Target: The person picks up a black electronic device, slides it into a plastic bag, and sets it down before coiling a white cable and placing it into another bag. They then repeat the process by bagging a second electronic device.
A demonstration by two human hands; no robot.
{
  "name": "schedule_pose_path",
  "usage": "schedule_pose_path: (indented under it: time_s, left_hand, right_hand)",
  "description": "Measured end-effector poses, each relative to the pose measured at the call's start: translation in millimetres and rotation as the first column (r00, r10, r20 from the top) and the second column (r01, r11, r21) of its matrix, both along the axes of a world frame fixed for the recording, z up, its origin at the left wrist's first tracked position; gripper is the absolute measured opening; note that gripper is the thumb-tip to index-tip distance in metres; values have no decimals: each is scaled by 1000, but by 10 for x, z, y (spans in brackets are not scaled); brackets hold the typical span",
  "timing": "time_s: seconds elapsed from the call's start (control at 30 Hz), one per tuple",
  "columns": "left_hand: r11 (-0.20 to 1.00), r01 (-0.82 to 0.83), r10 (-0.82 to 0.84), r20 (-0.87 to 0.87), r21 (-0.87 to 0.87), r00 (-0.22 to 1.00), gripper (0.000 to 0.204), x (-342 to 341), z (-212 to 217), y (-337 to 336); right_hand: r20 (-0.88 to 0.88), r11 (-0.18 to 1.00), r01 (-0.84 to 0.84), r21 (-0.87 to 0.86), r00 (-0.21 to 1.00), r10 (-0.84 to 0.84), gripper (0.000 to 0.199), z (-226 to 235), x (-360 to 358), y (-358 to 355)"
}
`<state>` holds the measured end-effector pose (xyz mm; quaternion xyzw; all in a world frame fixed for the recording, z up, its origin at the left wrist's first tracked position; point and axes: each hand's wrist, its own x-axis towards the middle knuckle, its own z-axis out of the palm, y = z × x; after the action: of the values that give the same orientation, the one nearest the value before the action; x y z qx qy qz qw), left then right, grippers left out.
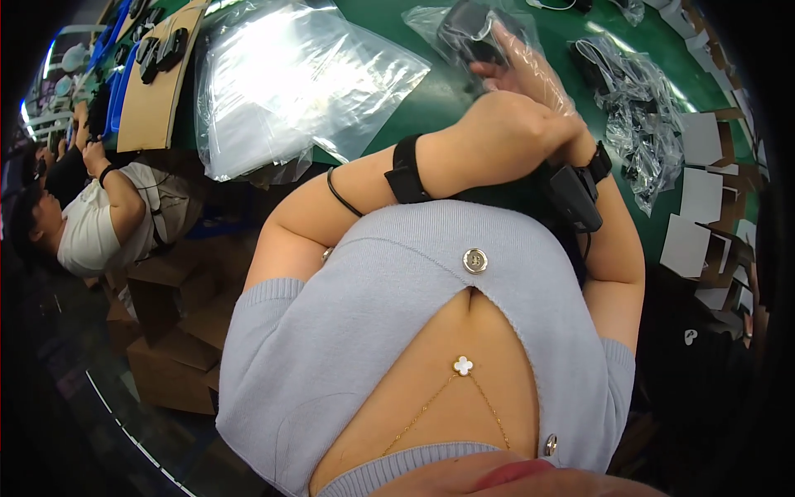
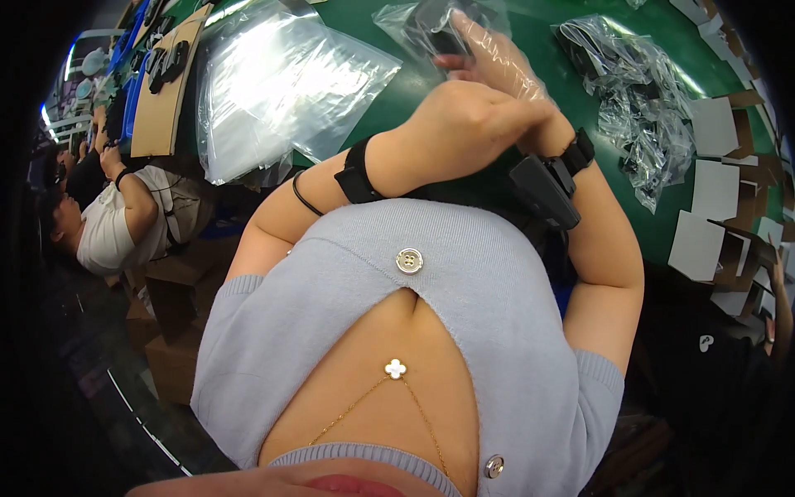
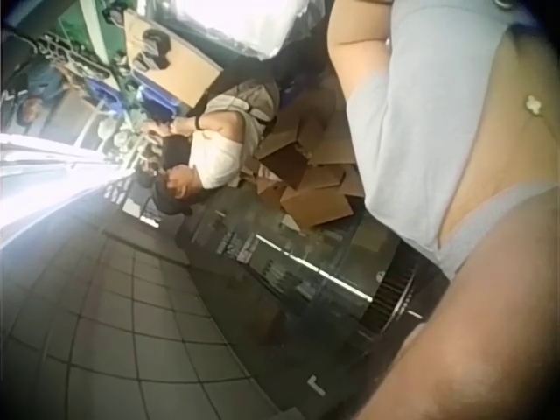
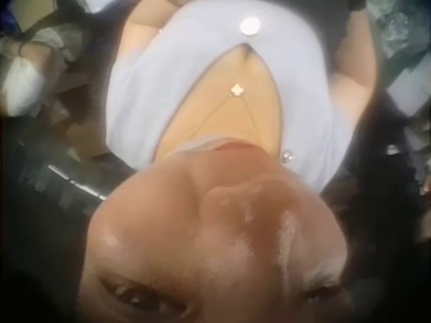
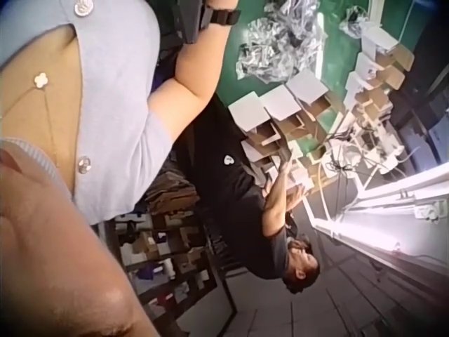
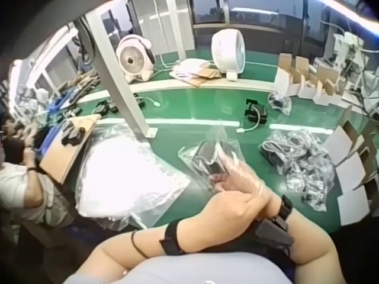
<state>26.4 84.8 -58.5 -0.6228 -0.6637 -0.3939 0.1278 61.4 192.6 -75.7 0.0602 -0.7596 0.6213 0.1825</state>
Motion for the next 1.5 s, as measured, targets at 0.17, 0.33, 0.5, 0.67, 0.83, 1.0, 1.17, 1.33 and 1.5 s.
schedule_pose_path:
  time_s: [0.17,0.33,0.5,0.67,0.83,1.0,1.17,1.33,1.5]
  left_hand:
    - [989,120,-131,133,85,982,18,9,213,1]
    - [892,-414,402,102,178,910,19,-893,81,-264]
    - [748,-354,664,646,-562,376,9,-1225,69,-316]
    - [898,-260,440,750,-355,494,19,-1201,-261,-442]
    - [899,-239,435,819,-368,376,21,-1104,-221,-600]
    - [882,-213,464,849,-419,253,22,-1003,-171,-886]
    - [886,-197,463,829,-420,313,22,-866,-87,-946]
    - [878,-244,477,713,-412,513,23,-904,-80,-1095]
    - [945,-316,317,-6,-80,948,36,-858,-62,-1120]
  right_hand:
    - [180,996,56,67,981,-67,25,-355,-213,183]
    - [362,580,174,-796,904,225,24,-6,-203,87]
    - [580,753,281,-595,799,160,34,-44,-222,70]
    - [421,616,296,-730,905,64,47,-114,-288,5]
    - [447,645,252,-722,881,156,56,-135,-359,401]
    - [434,780,83,-620,865,253,61,136,73,882]
    - [275,989,-130,-63,951,143,51,339,550,546]
    - [461,906,412,-96,825,-326,42,127,1083,1076]
    - [-371,742,594,311,795,-481,34,297,983,470]
